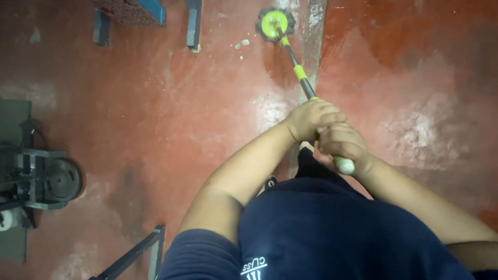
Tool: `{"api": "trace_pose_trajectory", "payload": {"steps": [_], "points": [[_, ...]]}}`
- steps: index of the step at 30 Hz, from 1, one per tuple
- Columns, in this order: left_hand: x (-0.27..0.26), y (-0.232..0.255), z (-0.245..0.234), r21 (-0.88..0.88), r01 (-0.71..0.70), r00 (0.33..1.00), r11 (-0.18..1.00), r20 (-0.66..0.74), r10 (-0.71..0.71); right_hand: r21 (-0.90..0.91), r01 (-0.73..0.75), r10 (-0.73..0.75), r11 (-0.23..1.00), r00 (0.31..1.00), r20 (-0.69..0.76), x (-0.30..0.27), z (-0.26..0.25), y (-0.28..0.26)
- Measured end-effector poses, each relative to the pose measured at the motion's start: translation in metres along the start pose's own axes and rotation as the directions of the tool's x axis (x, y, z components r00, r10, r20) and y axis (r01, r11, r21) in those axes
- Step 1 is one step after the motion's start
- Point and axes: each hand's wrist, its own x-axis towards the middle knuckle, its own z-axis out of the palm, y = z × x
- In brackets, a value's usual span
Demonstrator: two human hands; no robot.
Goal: The person is mopping the red floor in a gym environment.
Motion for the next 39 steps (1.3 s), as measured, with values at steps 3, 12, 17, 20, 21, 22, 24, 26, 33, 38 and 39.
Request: {"api": "trace_pose_trajectory", "payload": {"steps": [3,12,17,20,21,22,24,26,33,38,39], "points": [[0.012,-0.043,-0.003,0.016,0.078,0.996,0.997,0.046,-0.078,-0.052,-0.02,0.02,0.998,1.0,0.007,0.011,-0.011,0.046],[0.06,-0.143,-0.016,0.126,0.257,0.965,0.958,0.022,-0.261,-0.123,-0.05,0.056,0.991,0.997,0.054,0.06,-0.059,0.159],[0.063,-0.15,-0.029,-0.013,0.535,0.845,0.845,0.046,-0.534,-0.155,-0.097,0.116,0.983,0.986,0.118,0.063,-0.055,0.184],[0.041,-0.144,-0.019,0.018,0.423,0.905,0.906,-0.064,-0.421,-0.161,-0.127,0.152,0.979,0.975,0.159,0.057,-0.046,0.167],[0.033,-0.14,-0.016,-0.033,0.435,0.895,0.9,-0.095,-0.437,-0.133,-0.161,0.182,0.978,0.969,0.169,0.052,-0.042,0.16],[0.023,-0.135,-0.013,-0.083,0.446,0.883,0.891,-0.125,-0.453,-0.104,-0.195,0.211,0.975,0.961,0.179,0.046,-0.037,0.152],[0.012,-0.109,-0.008,-0.035,0.413,0.906,0.91,-0.084,-0.415,-0.099,-0.222,0.236,0.97,0.958,0.162,0.034,-0.028,0.121],[0.004,-0.065,-0.007,0.008,0.389,0.921,0.921,-0.04,-0.388,-0.084,-0.258,0.269,0.962,0.952,0.147,0.019,-0.017,0.078],[-0.019,0.118,-0.03,0.064,0.374,0.927,0.925,0.006,-0.375,-0.027,-0.25,0.251,0.968,0.954,0.165,0.006,0.006,-0.109],[-0.015,0.213,-0.042,0.039,0.265,0.962,0.963,0.053,-0.267,0.048,-0.058,0.046,0.997,0.972,0.232,0.027,-0.003,-0.201],[-0.016,0.223,-0.038,0.09,0.231,0.972,0.969,0.031,-0.234,0.159,0.002,-0.042,0.987,0.968,0.247,0.029,-0.001,-0.208]]}}
